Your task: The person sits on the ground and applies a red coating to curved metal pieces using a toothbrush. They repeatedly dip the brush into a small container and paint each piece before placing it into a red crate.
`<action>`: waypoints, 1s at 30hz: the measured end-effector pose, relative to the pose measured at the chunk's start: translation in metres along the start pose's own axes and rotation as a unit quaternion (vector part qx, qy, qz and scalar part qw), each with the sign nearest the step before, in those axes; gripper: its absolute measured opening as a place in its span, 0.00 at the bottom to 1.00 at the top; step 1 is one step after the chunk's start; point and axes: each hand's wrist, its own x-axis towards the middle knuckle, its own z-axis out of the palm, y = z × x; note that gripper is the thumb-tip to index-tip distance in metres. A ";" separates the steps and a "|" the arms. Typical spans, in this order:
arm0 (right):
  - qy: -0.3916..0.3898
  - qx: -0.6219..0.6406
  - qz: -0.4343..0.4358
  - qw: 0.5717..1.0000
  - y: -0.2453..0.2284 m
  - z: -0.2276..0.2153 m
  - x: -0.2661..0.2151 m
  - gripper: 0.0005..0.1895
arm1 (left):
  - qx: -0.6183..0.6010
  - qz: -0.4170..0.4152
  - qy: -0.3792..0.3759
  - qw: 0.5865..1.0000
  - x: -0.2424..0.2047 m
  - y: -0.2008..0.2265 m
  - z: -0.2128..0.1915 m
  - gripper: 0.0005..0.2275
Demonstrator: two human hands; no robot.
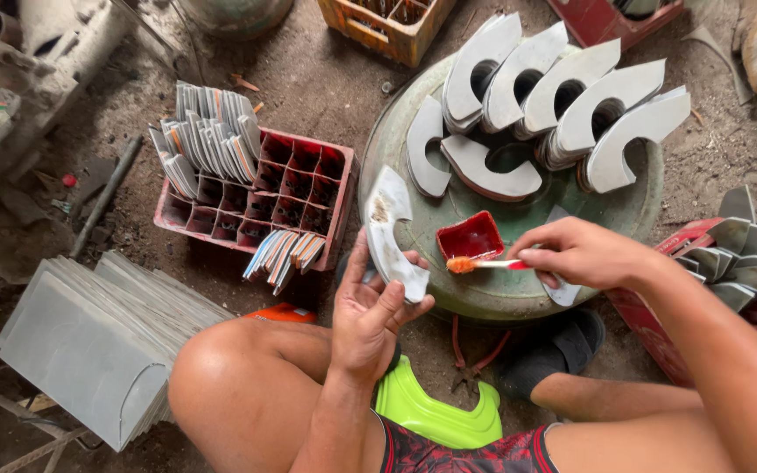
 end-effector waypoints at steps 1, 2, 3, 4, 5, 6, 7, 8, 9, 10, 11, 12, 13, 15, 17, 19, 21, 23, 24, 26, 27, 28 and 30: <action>0.027 0.020 0.007 0.999 -0.002 -0.008 -0.010 0.17 | -0.024 -0.008 -0.025 0.999 -0.001 -0.002 0.001 0.36; 0.054 0.039 0.012 0.998 -0.006 -0.017 -0.021 0.18 | -0.047 -0.012 -0.051 0.998 -0.002 -0.005 0.003 0.36; 0.094 0.078 -0.006 0.992 -0.010 -0.022 -0.032 0.17 | -0.069 -0.018 -0.078 0.994 -0.003 -0.007 0.005 0.36; 0.132 0.116 -0.023 0.984 -0.013 -0.023 -0.045 0.18 | -0.078 -0.021 -0.101 0.992 -0.004 -0.011 0.006 0.35; 0.169 0.155 -0.041 0.972 -0.016 -0.019 -0.054 0.18 | -0.087 -0.025 -0.125 0.988 -0.005 -0.015 0.008 0.34; 0.191 0.148 -0.090 0.966 -0.018 -0.009 -0.058 0.17 | -0.096 -0.032 -0.149 0.984 -0.006 -0.019 0.010 0.33; 0.212 0.141 -0.139 0.957 -0.020 0.004 -0.060 0.17 | -0.101 -0.033 -0.156 0.982 -0.007 -0.024 0.013 0.32; 0.233 0.134 -0.187 0.945 -0.022 0.014 -0.063 0.16 | -0.106 -0.036 -0.163 0.980 -0.007 -0.029 0.015 0.31; 0.231 0.111 -0.191 0.948 -0.024 0.023 -0.064 0.16 | -0.110 -0.040 -0.170 0.978 -0.007 -0.033 0.017 0.31; 0.227 0.090 -0.194 0.950 -0.027 0.036 -0.063 0.16 | -0.111 -0.042 -0.178 0.977 -0.009 -0.036 0.019 0.31; 0.223 0.069 -0.197 0.952 -0.030 0.045 -0.062 0.16 | -0.112 -0.044 -0.186 0.975 -0.011 -0.038 0.020 0.30; 0.246 0.023 -0.228 0.942 -0.033 0.051 -0.061 0.15 | -0.113 -0.047 -0.193 0.974 -0.013 -0.040 0.021 0.30; 0.268 -0.024 -0.258 0.928 -0.036 0.054 -0.060 0.15 | -0.115 -0.046 -0.195 0.973 -0.014 -0.041 0.022 0.31; 0.326 -0.090 -0.272 0.901 -0.042 0.054 -0.063 0.14 | -0.121 -0.048 -0.200 0.971 -0.018 -0.044 0.024 0.31; 0.400 -0.131 -0.241 0.875 -0.047 0.045 -0.070 0.15 | -0.112 -0.052 -0.202 0.972 -0.021 -0.044 0.025 0.31; 0.442 -0.136 -0.242 0.853 -0.053 0.041 -0.079 0.14 | -0.105 -0.053 -0.209 0.971 -0.023 -0.043 0.027 0.32; 0.430 -0.127 -0.281 0.848 -0.057 0.044 -0.086 0.14 | -0.099 -0.051 -0.221 0.969 -0.024 -0.042 0.029 0.32; 0.356 -0.106 -0.355 0.858 -0.060 0.052 -0.094 0.14 | -0.096 -0.049 -0.226 0.968 -0.024 -0.043 0.030 0.33; 0.345 -0.116 -0.352 0.862 -0.061 0.056 -0.095 0.14 | -0.094 -0.050 -0.227 0.968 -0.025 -0.043 0.030 0.33; 0.322 -0.134 -0.346 0.871 -0.061 0.058 -0.096 0.16 | -0.101 -0.052 -0.234 0.966 -0.027 -0.044 0.029 0.33; 0.360 -0.141 -0.325 0.863 -0.061 0.056 -0.095 0.15 | -0.105 -0.054 -0.237 0.964 -0.028 -0.045 0.029 0.33; 0.398 -0.148 -0.303 0.853 -0.060 0.051 -0.095 0.15 | -0.101 -0.051 -0.242 0.964 -0.029 -0.045 0.029 0.33; 0.456 -0.164 -0.274 0.831 -0.060 0.043 -0.097 0.15 | -0.092 -0.043 -0.252 0.962 -0.029 -0.045 0.028 0.33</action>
